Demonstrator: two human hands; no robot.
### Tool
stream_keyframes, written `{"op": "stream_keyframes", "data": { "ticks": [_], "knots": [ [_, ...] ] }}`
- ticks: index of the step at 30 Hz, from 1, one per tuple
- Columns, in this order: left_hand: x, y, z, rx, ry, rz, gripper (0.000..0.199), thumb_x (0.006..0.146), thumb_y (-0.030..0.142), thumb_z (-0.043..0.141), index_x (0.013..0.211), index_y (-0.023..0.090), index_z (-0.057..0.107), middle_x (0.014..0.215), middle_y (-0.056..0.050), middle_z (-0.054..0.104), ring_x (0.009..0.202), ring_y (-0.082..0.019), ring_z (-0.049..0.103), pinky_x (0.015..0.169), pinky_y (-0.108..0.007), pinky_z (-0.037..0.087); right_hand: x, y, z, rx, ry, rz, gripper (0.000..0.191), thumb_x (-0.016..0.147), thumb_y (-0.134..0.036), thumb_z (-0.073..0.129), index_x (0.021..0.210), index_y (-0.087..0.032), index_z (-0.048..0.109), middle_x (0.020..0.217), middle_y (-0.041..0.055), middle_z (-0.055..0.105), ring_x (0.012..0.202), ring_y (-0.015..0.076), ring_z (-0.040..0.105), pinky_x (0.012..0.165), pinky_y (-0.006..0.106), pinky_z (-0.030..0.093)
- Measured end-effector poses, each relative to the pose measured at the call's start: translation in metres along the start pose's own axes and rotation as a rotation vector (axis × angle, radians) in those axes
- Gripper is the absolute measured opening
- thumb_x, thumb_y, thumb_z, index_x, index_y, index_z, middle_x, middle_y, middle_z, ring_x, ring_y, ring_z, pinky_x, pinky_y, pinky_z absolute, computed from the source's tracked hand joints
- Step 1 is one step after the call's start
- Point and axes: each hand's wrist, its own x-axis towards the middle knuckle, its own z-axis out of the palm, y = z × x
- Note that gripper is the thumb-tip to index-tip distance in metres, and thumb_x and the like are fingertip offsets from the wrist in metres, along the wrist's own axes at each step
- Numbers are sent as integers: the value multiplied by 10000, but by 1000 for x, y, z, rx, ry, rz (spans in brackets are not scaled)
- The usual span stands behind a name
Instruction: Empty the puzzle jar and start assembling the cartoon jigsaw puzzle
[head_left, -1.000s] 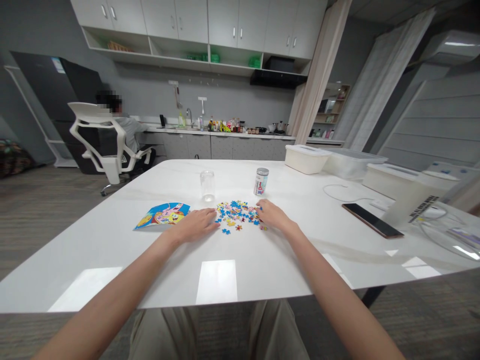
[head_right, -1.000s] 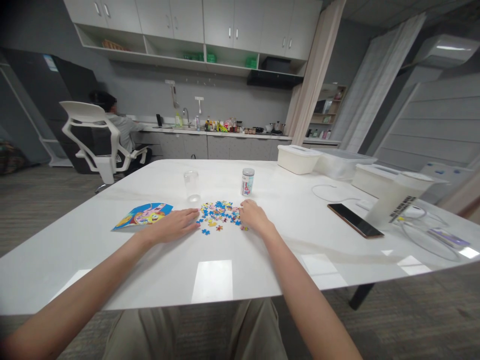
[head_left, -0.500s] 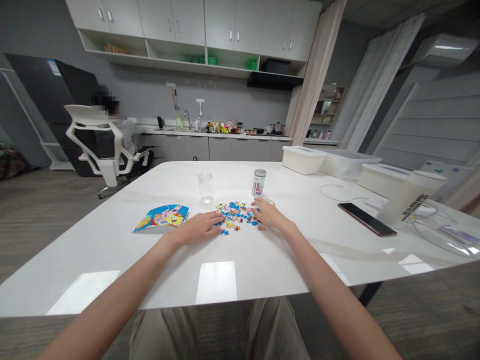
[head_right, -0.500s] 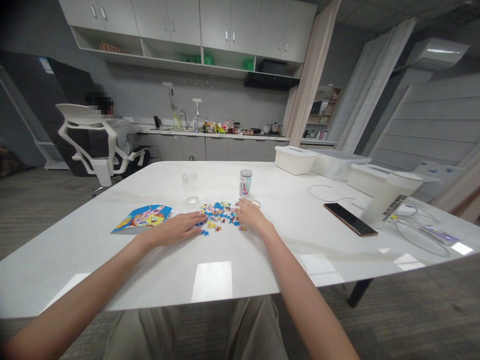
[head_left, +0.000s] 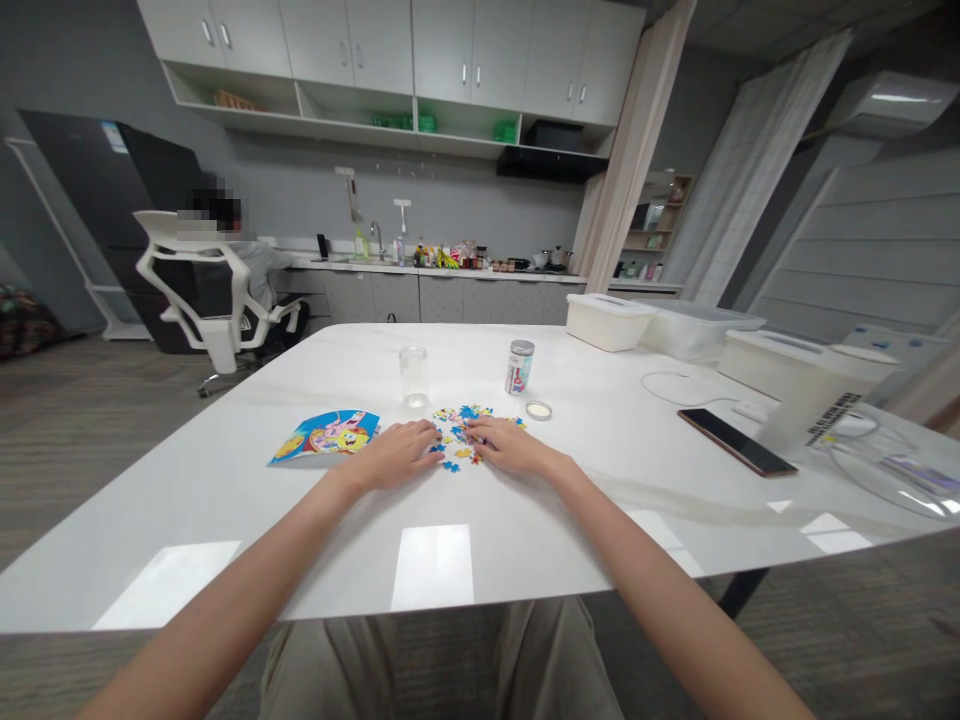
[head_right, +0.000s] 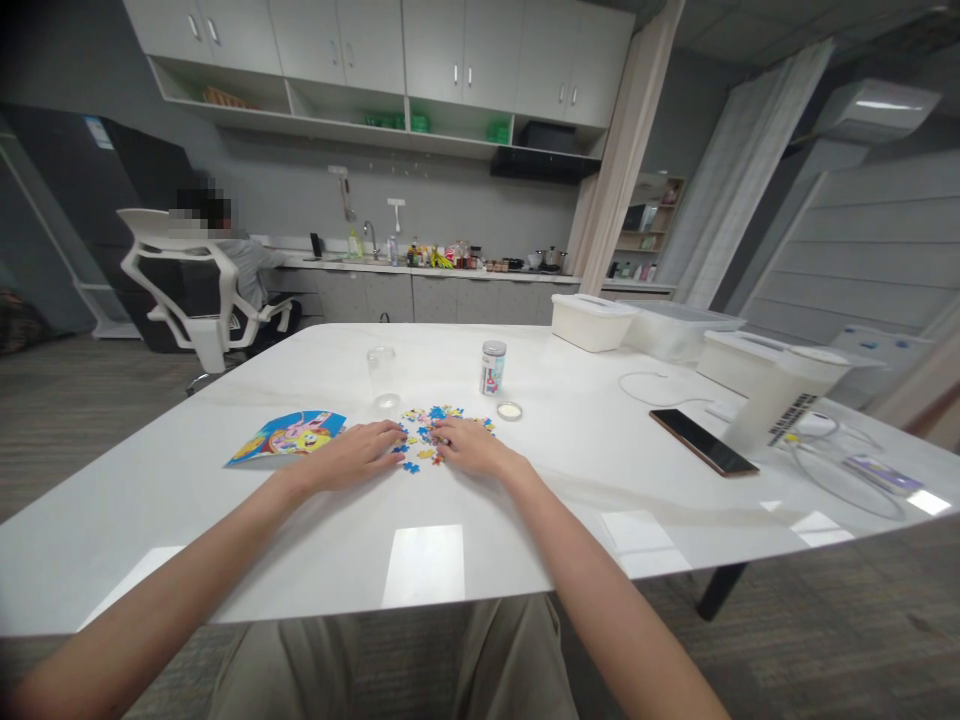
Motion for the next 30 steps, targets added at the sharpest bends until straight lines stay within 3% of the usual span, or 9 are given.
{"op": "stream_keyframes", "data": {
  "ticks": [6,11,17,21,26,30],
  "knots": [
    [1,2,-4,-26,-4,51,339,983,404,361,1086,188,602,1210,-97,615,1084,-232,592,919,-369,442,-1,0,-7,-19,13,27,289,923,-178,474,1094,-164,706,1248,112,642,1169,219,582,1030,367,419],
    [0,2,-3,-38,40,54,326,978,403,379,1096,188,594,1228,-103,608,1064,-227,602,929,-378,453,-1,2,-8,-7,76,31,303,923,-181,486,1159,-183,676,1210,88,669,1156,210,585,1012,358,426],
    [1,6,-7,-88,113,141,361,989,395,381,1305,249,478,1455,-88,448,1257,-235,499,1023,-391,407,0,-4,-9,73,133,-94,290,891,-132,507,1089,-208,705,1192,86,680,1165,202,585,1031,387,425],
    [1,8,-8,-112,107,185,371,977,384,414,1308,230,479,1384,-92,529,1234,-231,519,1034,-397,401,-1,-10,-9,111,133,-150,267,902,-160,512,1087,-193,701,1193,97,679,1173,195,583,1043,385,425],
    [2,8,-6,-65,126,152,314,976,368,411,1216,211,538,1270,-87,614,1176,-213,558,1014,-376,409,-1,-13,-9,110,110,-127,241,897,-152,523,1055,-183,702,1225,102,654,1179,194,576,1043,371,424],
    [2,2,-2,71,110,-17,316,949,358,444,1177,172,559,1260,-123,614,1186,-258,552,1002,-409,406,-3,-12,-11,103,71,-71,226,908,-155,509,1016,-174,707,1245,116,621,1154,196,584,1021,360,435]
  ]
}}
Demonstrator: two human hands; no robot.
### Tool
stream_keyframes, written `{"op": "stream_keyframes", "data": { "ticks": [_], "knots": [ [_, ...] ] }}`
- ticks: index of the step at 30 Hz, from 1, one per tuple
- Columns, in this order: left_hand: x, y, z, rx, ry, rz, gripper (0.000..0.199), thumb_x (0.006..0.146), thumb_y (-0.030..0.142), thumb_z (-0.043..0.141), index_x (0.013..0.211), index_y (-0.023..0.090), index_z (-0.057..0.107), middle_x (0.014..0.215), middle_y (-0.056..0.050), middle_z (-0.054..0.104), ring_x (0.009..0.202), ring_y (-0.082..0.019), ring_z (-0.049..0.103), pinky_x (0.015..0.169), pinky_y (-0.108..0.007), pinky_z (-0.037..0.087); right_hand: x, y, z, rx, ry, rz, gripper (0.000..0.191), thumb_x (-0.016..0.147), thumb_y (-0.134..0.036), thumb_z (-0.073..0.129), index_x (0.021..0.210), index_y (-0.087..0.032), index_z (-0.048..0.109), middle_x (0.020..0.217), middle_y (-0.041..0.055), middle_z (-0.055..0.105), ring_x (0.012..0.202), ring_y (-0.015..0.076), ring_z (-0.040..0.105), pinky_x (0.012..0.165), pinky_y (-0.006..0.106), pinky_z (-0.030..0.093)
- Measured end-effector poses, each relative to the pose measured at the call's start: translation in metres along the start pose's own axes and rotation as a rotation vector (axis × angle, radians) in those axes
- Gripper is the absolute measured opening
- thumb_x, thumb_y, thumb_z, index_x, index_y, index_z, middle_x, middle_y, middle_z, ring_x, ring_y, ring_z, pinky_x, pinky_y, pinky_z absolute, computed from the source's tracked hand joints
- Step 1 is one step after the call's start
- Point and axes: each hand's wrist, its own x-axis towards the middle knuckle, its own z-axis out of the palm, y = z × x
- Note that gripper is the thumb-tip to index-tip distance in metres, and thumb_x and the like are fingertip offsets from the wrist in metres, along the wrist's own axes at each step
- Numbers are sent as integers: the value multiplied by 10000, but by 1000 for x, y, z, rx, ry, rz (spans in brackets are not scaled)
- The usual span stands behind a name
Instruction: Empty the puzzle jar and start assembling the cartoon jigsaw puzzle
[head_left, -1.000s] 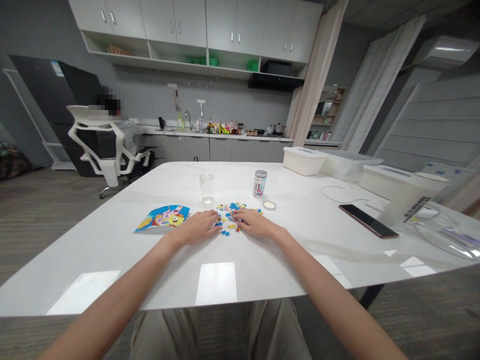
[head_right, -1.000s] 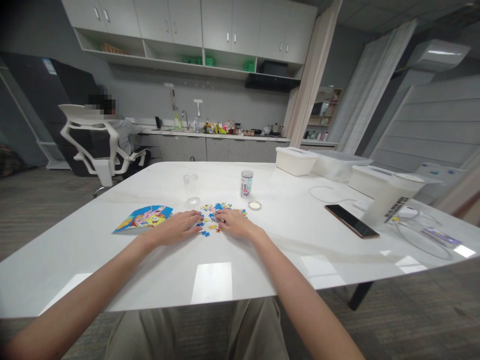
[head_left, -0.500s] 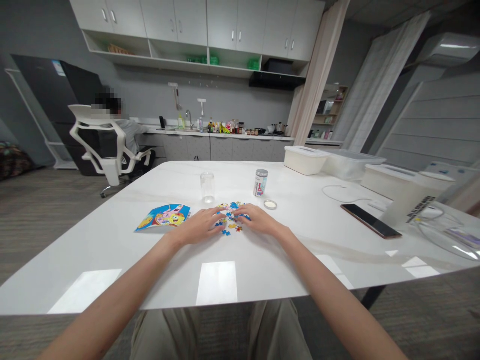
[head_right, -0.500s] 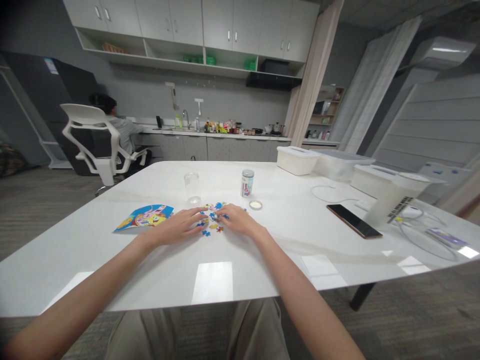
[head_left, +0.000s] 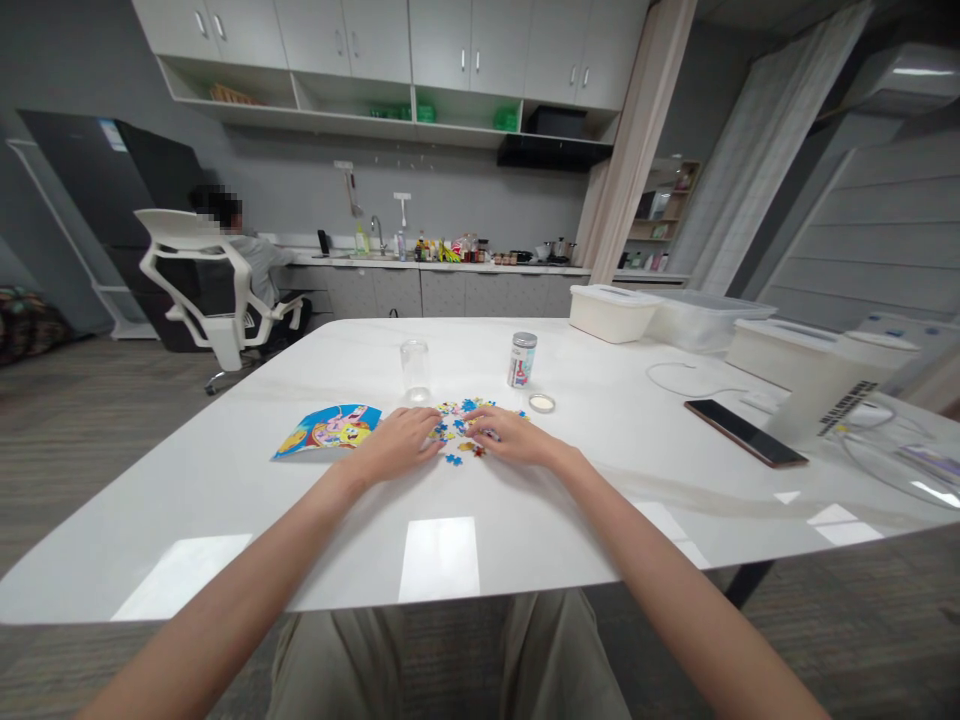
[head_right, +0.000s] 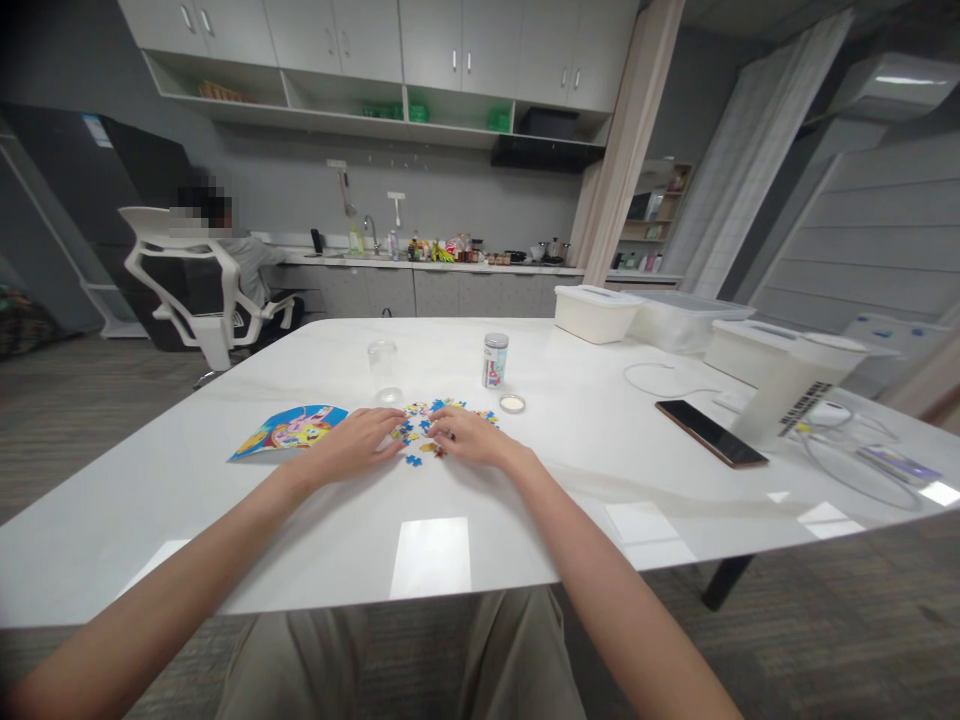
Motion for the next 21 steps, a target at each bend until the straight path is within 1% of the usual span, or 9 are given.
{"op": "stream_keyframes", "data": {
  "ticks": [2,4,9,11,15,17,21],
  "knots": [
    [-1,-4,2,66,-17,-78,312,950,358,427,1139,157,573,1246,-142,617,1175,-272,558,996,-424,402,-1,1,-1,9,-10,24,224,913,-160,505,1005,-181,708,1224,108,625,1138,190,590,1008,349,440],
    [-3,-7,2,97,-50,-111,316,961,367,390,1099,157,581,1212,-145,632,1150,-273,574,985,-426,403,-1,2,-1,13,-24,33,219,912,-160,507,984,-185,712,1215,101,627,1137,191,586,1007,348,435],
    [-3,-5,-5,47,-161,-98,359,987,403,290,1057,187,568,1125,-108,661,1051,-247,618,925,-392,424,0,2,-3,15,-86,15,214,900,-138,507,875,-169,717,1155,98,640,1097,198,592,997,359,429],
    [-2,-3,-8,7,-170,-83,369,993,408,268,1084,195,555,1136,-94,657,1042,-233,617,925,-380,421,0,1,-3,28,-85,15,213,902,-136,502,867,-163,711,1118,98,647,1058,190,605,980,349,437],
    [0,0,-7,-55,-151,-54,382,997,415,270,1131,191,550,1210,-91,638,1128,-225,582,971,-376,396,0,1,-4,39,-76,11,198,893,-130,511,866,-162,704,1068,93,654,1039,194,605,967,351,442],
    [0,-1,-5,-47,-149,-70,406,999,431,262,1126,188,562,1226,-98,634,1151,-234,574,977,-386,394,0,1,-4,45,-73,14,198,897,-133,507,873,-160,702,1070,96,654,1042,197,602,968,357,440],
    [-3,-6,0,9,-159,-146,452,994,476,265,1145,171,563,1229,-127,634,1166,-261,574,968,-402,406,-1,-1,-5,50,-83,26,206,902,-136,500,860,-154,701,1080,102,649,1053,198,599,966,351,437]
  ]
}}
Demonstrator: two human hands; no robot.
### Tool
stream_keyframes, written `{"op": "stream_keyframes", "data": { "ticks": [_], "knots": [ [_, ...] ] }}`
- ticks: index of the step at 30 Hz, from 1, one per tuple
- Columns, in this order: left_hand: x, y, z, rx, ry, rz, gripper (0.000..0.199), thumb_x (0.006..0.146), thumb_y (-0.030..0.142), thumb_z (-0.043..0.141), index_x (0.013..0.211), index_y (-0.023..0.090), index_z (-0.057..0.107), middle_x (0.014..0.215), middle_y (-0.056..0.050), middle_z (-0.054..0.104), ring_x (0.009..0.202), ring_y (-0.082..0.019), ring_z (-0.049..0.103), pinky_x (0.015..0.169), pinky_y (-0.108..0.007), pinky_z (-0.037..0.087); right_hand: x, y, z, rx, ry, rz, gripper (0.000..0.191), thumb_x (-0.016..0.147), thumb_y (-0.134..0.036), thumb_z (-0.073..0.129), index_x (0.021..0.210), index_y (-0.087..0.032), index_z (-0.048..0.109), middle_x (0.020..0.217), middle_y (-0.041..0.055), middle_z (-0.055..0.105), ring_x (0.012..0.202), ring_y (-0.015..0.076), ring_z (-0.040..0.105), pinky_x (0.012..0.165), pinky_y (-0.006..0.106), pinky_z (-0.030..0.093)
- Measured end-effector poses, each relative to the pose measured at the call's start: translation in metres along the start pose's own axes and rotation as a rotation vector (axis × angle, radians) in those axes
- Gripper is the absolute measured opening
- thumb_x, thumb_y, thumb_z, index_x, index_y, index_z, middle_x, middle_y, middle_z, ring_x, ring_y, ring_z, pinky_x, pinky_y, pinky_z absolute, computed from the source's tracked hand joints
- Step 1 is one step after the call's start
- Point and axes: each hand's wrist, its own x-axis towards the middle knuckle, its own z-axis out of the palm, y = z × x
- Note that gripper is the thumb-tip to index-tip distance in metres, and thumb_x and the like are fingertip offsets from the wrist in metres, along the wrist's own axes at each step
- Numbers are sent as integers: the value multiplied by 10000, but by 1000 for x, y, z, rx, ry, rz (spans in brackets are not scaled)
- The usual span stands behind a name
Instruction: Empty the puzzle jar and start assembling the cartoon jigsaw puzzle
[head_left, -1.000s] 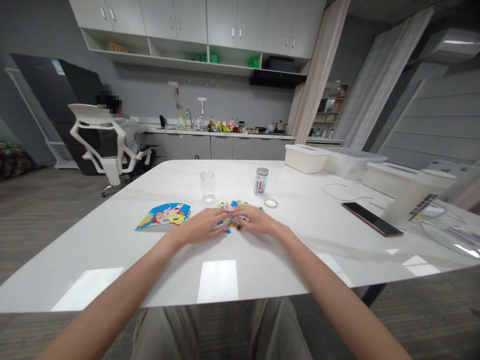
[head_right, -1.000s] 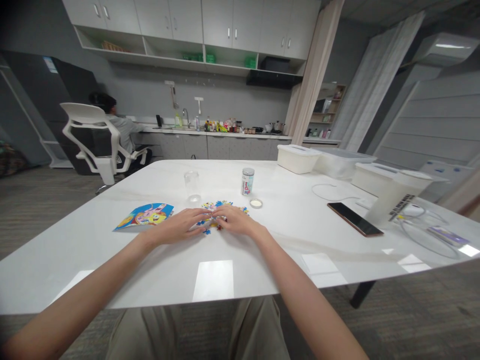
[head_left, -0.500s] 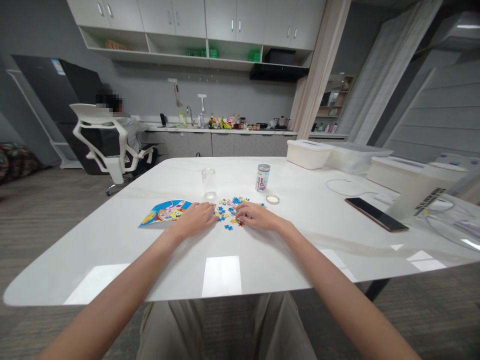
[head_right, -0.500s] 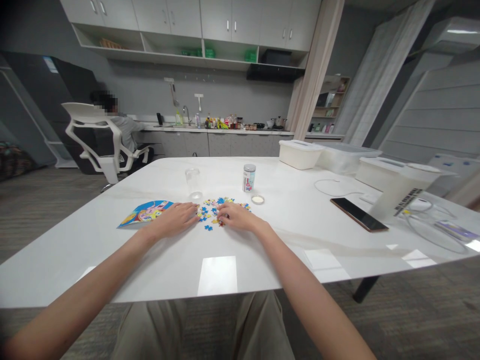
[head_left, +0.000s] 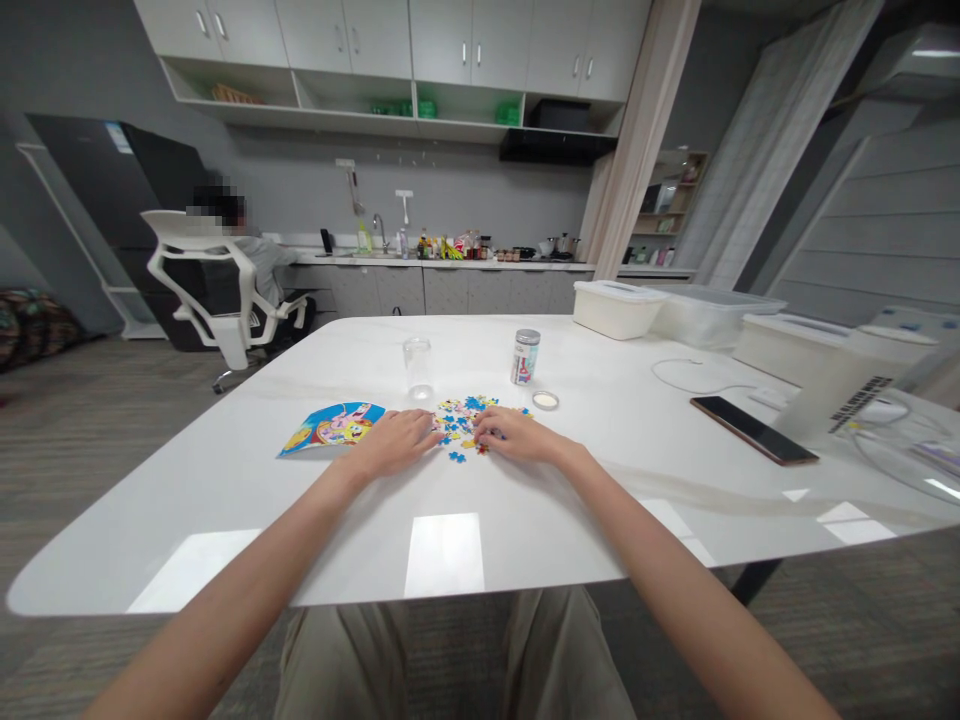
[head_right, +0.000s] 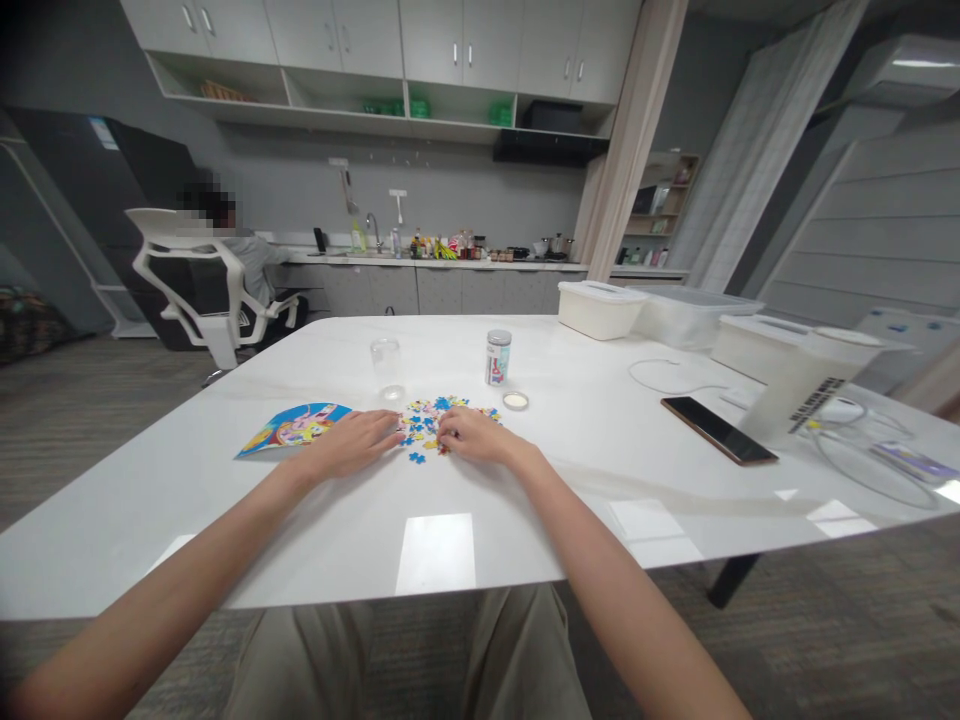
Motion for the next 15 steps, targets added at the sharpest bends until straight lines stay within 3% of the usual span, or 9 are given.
{"op": "stream_keyframes", "data": {
  "ticks": [11,15],
  "knots": [
    [0,-5,7,-33,-27,16,525,990,503,247,1361,186,443,1452,-123,468,1343,-256,420,1067,-406,346,0,-1,-1,-12,-5,-6,196,894,-123,506,858,-158,696,1036,87,657,1008,183,612,945,338,450],
    [1,-5,6,-18,9,29,518,993,493,244,1328,177,481,1416,-124,507,1311,-251,459,1057,-394,361,0,-1,-1,-17,15,17,184,900,-140,512,907,-150,696,1059,100,658,1030,196,609,948,352,450]
  ]
}}
